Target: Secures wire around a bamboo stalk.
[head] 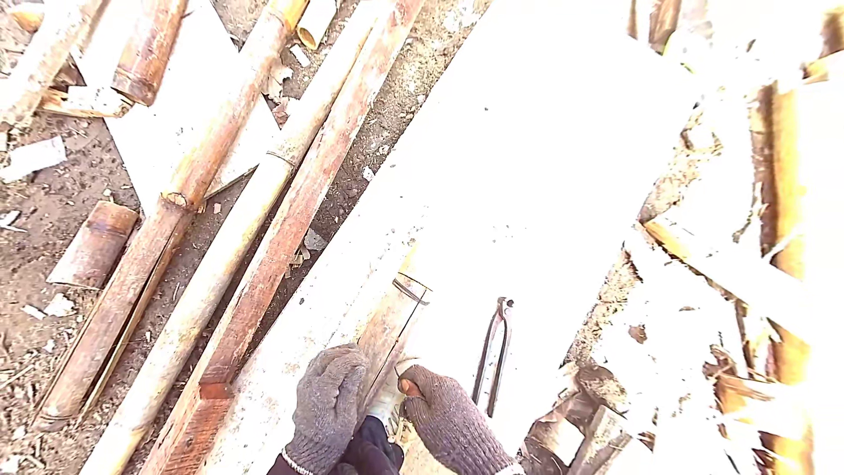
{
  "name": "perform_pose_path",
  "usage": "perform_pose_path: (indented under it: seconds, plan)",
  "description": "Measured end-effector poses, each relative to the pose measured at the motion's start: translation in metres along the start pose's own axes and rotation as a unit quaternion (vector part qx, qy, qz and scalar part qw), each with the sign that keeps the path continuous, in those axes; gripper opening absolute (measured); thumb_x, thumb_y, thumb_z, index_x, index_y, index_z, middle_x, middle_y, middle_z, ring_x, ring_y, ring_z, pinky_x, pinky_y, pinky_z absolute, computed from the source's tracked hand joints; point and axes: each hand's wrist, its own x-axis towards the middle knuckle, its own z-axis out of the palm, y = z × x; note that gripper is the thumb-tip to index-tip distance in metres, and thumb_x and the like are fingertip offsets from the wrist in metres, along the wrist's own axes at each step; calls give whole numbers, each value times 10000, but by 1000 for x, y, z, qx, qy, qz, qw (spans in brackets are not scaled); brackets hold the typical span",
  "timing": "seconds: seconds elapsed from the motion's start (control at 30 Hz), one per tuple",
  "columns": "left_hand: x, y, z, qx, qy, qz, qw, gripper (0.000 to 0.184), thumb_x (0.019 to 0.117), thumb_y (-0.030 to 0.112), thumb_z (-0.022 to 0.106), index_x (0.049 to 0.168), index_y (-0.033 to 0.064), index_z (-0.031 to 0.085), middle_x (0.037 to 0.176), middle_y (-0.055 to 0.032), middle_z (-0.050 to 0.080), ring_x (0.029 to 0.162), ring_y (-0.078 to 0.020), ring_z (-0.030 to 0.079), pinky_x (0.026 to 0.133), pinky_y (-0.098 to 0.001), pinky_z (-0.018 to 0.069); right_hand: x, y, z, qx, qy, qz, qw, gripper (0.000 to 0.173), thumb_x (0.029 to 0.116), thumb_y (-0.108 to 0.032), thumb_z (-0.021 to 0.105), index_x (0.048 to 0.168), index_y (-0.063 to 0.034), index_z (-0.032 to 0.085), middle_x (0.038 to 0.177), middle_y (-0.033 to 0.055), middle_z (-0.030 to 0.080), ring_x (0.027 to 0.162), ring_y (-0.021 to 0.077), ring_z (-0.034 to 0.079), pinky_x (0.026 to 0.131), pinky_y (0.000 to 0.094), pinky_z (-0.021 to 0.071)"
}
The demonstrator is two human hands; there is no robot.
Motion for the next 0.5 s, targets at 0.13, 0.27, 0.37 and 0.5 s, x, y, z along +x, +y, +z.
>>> perform_pose_path:
  seconds: [0.13,0.27,0.37,0.5]
  plan:
    - [3,2,0,98,-71,52,991,263,1034,324,524,1096,283,775,1133,44,751,1141,-137,663,1018,-402,519,0,-1,-8,45,20,-20,999,267,991,-321,494,985,-161,707,803,-7,689,744,143,675,699,421,564]
    - [4,4,5,183,-126,96,970,277,1036,344,514,1187,352,747,1175,61,741,1157,-171,665,993,-434,525,-2,-9,-21,34,37,-21,998,242,961,-336,521,911,-169,690,756,-30,677,709,126,668,660,404,557]
    - [4,6,5,200,-135,98,966,286,1041,347,511,1194,326,751,1157,57,754,1135,-172,683,989,-419,536,-1,-10,-30,11,41,-30,999,258,961,-362,524,900,-172,688,739,-35,676,701,122,671,652,401,557]
    - [6,17,-2,207,-175,59,961,368,1039,454,503,1280,277,716,1219,34,741,1184,-182,675,1010,-418,543,9,-22,-44,-36,20,-14,999,274,922,-415,553,840,-186,680,707,-21,636,690,160,642,629,451,518]
